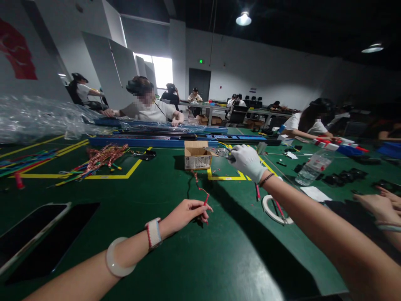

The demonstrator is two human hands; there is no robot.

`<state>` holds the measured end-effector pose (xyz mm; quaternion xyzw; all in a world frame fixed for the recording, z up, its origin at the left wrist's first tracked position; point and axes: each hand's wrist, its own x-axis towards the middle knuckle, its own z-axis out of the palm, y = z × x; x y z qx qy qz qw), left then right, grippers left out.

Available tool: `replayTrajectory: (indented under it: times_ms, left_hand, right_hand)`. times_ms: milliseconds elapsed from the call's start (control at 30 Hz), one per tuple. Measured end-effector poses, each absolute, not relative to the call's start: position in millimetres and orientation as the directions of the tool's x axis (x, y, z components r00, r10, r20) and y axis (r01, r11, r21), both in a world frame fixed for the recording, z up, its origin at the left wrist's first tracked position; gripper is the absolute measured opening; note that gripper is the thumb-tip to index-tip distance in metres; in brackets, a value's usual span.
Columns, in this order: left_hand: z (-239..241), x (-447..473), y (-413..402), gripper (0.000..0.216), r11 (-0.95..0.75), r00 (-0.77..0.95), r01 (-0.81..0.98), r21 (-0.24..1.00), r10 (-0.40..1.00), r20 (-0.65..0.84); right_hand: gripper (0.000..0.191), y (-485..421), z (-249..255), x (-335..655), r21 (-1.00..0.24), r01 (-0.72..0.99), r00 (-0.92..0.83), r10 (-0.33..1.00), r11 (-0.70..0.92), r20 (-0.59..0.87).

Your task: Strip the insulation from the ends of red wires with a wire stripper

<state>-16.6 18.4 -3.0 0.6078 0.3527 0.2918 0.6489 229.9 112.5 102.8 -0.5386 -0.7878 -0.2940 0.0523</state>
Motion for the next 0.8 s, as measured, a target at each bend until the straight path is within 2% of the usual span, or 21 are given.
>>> replayTrajectory:
  times_ms: [167,267,367,500,633,800]
  left_hand:
    - [0,-17,16,0.036,0.116,0.578,0.048,0.992,0.807,-0.122]
    - [4,-18,14,0.034,0.111,0.575,0.059,0.992,0.808,-0.125]
    - [6,-18,13,0.034,0.108,0.58,0.055,0.993,0.806,-0.12]
    - [5,-18,13,0.033,0.102,0.578,0.059,0.993,0.807,-0.117]
    - [4,-17,13,0.033,0.101,0.578,0.055,0.993,0.808,-0.114]
    - [7,-18,11,0.034,0.103,0.585,0.036,0.994,0.804,-0.105]
  right_hand:
    - [0.029,158,143,203,0.503,0.795,-0.553,0.744,0.338,0.374]
    - [0.037,182,150,191,0.569,0.694,-0.694,0.622,0.441,0.363]
    - [0.042,202,149,183,0.516,0.652,-0.755,0.533,0.555,0.381]
    - [0.051,217,146,176,0.429,0.634,-0.772,0.502,0.643,0.389]
    - [0.05,212,148,171,0.424,0.668,-0.744,0.526,0.612,0.413]
    - [0.029,179,147,181,0.411,0.772,-0.636,0.601,0.485,0.484]
